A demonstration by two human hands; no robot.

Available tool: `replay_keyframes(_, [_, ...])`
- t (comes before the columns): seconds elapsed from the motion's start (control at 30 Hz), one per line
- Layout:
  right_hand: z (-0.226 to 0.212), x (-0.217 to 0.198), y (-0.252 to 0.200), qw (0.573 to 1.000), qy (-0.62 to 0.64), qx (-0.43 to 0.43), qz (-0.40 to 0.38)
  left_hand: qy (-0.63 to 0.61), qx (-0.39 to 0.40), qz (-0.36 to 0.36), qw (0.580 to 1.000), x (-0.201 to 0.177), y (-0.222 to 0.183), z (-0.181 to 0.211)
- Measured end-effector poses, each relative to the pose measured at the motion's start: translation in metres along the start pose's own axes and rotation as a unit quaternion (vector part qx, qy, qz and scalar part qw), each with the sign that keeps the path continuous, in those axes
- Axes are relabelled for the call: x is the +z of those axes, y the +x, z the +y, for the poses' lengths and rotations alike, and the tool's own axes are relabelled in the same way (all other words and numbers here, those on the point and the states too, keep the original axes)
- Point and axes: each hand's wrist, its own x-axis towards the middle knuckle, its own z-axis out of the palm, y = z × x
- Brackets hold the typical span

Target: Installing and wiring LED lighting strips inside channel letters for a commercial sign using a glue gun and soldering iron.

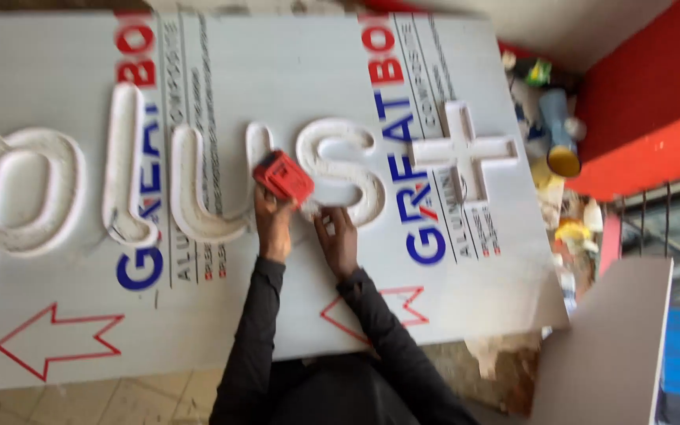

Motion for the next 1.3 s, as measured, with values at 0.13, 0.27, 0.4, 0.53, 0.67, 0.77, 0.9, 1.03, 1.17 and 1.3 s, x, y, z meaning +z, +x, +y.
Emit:
replay_keyframes(0.13, [-0.025, -0.004, 0.003, 0.998, 0.052, -0.004, 0.023, -0.006, -0.013, -0.029, 0.999, 0.013, -0.011, 0.025])
replay_keyframes(0.27, [-0.03, -0.006, 0.009, 0.998, 0.063, -0.011, 0.02, -0.012, -0.036, -0.036, 0.999, 0.004, -0.001, 0.004])
replay_keyframes(0.4, [-0.033, -0.006, 0.015, 0.998, 0.032, -0.057, -0.002, -0.026, -0.039, -0.051, 0.998, -0.005, -0.002, -0.001])
replay_keyframes(0.53, [-0.035, -0.005, 0.013, 0.996, -0.006, -0.092, 0.0, -0.017, -0.047, -0.06, 0.997, -0.003, -0.01, 0.005])
replay_keyframes(0.67, [-0.029, -0.004, 0.014, 0.998, 0.018, -0.056, 0.008, -0.011, -0.043, -0.064, 0.997, 0.008, -0.002, 0.011])
replay_keyframes(0.77, [-0.027, -0.002, 0.025, 0.999, 0.044, -0.003, 0.016, -0.01, -0.046, -0.069, 0.996, 0.022, 0.007, 0.019])
replay_keyframes(0.9, [-0.01, 0.012, 0.013, 1.0, -0.028, 0.007, -0.007, 0.004, -0.054, -0.118, 0.991, 0.023, 0.001, 0.033])
replay_keyframes(1.03, [-0.009, 0.016, 0.011, 0.997, -0.069, 0.013, -0.027, 0.021, -0.058, -0.139, 0.988, 0.011, 0.005, 0.036])
replay_keyframes(1.17, [-0.011, 0.013, 0.003, 0.994, -0.09, 0.029, -0.049, 0.051, -0.05, -0.167, 0.983, -0.006, 0.003, 0.021])
replay_keyframes(1.3, [-0.012, 0.014, 0.013, 0.993, -0.104, 0.03, -0.047, 0.111, -0.052, -0.167, 0.978, 0.002, 0.011, 0.023])
